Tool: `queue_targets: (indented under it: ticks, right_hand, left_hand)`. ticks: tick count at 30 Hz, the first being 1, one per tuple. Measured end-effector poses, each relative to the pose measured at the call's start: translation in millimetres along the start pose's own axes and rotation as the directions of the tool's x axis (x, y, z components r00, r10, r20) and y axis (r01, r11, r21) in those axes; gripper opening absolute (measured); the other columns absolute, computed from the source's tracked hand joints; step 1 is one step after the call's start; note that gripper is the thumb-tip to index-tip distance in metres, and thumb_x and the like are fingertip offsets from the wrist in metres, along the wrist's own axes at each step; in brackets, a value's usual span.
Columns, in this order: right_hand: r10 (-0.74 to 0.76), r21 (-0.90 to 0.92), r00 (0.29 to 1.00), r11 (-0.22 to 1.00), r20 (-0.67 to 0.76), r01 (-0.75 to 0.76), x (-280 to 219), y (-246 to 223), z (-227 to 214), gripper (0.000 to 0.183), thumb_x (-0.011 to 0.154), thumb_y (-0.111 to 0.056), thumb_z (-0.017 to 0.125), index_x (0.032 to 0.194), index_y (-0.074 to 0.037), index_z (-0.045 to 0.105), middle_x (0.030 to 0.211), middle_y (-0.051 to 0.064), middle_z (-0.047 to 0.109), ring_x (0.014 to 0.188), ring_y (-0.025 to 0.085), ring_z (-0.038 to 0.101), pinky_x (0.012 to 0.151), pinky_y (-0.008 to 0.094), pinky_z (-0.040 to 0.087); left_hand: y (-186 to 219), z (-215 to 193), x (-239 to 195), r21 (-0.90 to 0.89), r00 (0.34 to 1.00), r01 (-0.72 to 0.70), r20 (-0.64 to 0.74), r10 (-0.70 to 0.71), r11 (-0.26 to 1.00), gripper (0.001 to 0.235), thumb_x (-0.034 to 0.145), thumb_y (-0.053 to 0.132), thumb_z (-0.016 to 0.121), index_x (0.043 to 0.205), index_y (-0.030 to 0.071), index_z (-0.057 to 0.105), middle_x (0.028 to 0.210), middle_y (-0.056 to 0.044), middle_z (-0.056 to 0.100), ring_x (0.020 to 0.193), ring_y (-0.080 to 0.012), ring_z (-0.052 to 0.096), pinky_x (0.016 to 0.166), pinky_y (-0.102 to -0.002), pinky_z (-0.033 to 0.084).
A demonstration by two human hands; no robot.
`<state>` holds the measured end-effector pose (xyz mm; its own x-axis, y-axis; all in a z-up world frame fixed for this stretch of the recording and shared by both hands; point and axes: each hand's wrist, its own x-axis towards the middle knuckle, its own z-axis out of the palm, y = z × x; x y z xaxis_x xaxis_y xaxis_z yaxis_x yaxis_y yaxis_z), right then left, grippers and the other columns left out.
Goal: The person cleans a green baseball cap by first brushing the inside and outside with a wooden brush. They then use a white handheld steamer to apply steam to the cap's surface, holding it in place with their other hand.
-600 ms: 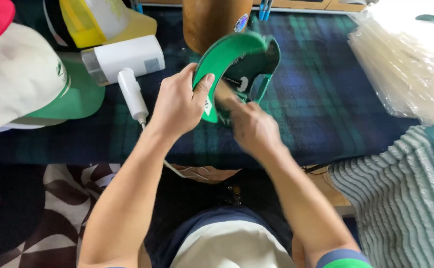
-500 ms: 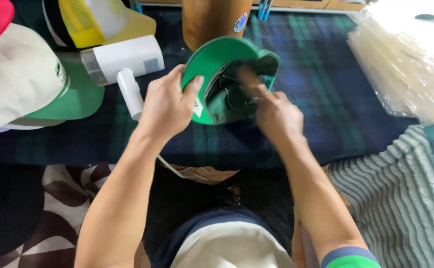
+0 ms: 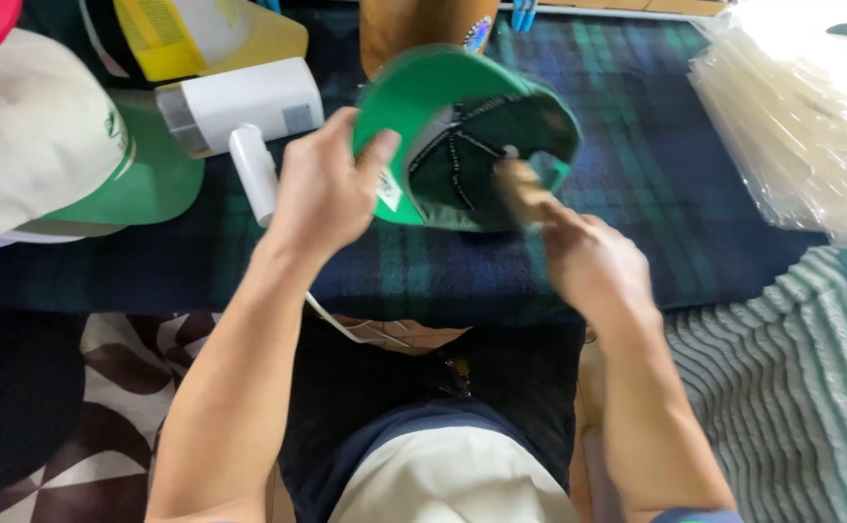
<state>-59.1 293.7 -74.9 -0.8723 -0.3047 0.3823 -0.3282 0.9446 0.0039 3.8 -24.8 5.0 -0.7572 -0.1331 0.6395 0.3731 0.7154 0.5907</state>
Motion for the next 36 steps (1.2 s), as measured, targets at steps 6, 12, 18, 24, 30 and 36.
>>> queue_targets:
  ticks: [6, 12, 18, 24, 30, 36]
  right_hand:
    - [-0.312, -0.058, 0.894, 0.949, -0.321, 0.311, 7.2, -65.3, 11.1, 0.024, 0.091, -0.032, 0.054, 0.11, -0.034, 0.068, 0.081, 0.0, 0.067, 0.062, 0.031, 0.069, 0.049, 0.046, 0.056]
    - [0.04, 0.027, 0.983, 0.999, -0.18, -0.036, 24.4, -14.5, 4.9, 0.035, 0.102, -0.035, 0.055, 0.137, -0.039, 0.061, 0.09, 0.009, 0.065, 0.059, 0.046, 0.069, 0.058, 0.056, 0.059]
    - [-0.03, 0.391, 0.994, 0.92, 0.105, -0.013, -3.6, -26.7, -33.6, 0.044, 0.106, -0.032, 0.042, 0.146, -0.02, 0.053, 0.123, 0.018, 0.069, 0.089, 0.048, 0.067, 0.06, 0.059, 0.05]
    - [0.108, 0.42, 0.994, 0.903, -0.008, -0.094, -0.6, -23.9, -1.1, 0.036, 0.103, -0.03, 0.056, 0.138, -0.024, 0.062, 0.109, 0.018, 0.074, 0.095, 0.048, 0.07, 0.082, 0.06, 0.056]
    - [-0.031, 0.269, 0.968, 0.958, -0.25, 0.1, 24.6, -79.8, 22.0, 0.03, 0.106, -0.035, 0.05, 0.135, -0.035, 0.06, 0.091, 0.009, 0.071, 0.076, 0.039, 0.073, 0.066, 0.05, 0.059]
    - [-0.314, -0.217, 0.898, 0.942, -0.308, 0.255, 12.7, -44.3, 25.9, 0.033, 0.094, -0.027, 0.051, 0.124, -0.034, 0.064, 0.076, -0.004, 0.063, 0.06, 0.026, 0.07, 0.049, 0.042, 0.055]
  left_hand:
    - [9.8, 26.9, 2.9, -0.048, 0.995, 0.029, 0.095, -0.024, 0.998, 0.018, 0.103, 0.029, 0.061, 0.099, 0.011, 0.065, 0.067, -0.014, 0.064, 0.068, -0.0395, 0.07, 0.061, -0.046, 0.053]
    - [15.3, -1.9, 7.3, 0.113, 0.989, -0.009, 0.145, -0.007, 0.994, 0.02, 0.1, 0.027, 0.065, 0.101, 0.007, 0.063, 0.069, -0.02, 0.064, 0.074, -0.0481, 0.067, 0.063, -0.056, 0.051]
    - [17.8, -1.1, 35.6, 0.053, 0.95, 0.217, 0.22, -0.223, 0.975, 0.024, 0.102, 0.029, 0.067, 0.098, 0.008, 0.056, 0.075, -0.01, 0.063, 0.065, -0.0257, 0.055, 0.059, -0.042, 0.038]
    - [-3.2, 61.9, -23.3, -0.46, 0.937, 0.1, -0.255, -0.24, 0.882, 0.058, 0.096, 0.028, 0.079, 0.141, 0.011, 0.046, 0.11, -0.019, 0.076, 0.102, -0.0332, 0.076, 0.09, -0.049, 0.058]
    - [0.8, 125.9, -48.1, -0.761, 0.941, -0.097, -0.28, -0.19, 0.641, 0.075, 0.098, -0.002, 0.074, 0.161, 0.012, 0.036, 0.147, -0.021, 0.06, 0.135, -0.026, 0.058, 0.113, -0.043, 0.048]
    - [-22.4, 129.0, -42.3, -0.37, 0.813, 0.113, -0.5, -0.3, 0.922, 0.014, 0.102, 0.025, 0.068, 0.106, 0.013, 0.071, 0.091, -0.011, 0.074, 0.086, -0.0227, 0.072, 0.076, -0.037, 0.056]
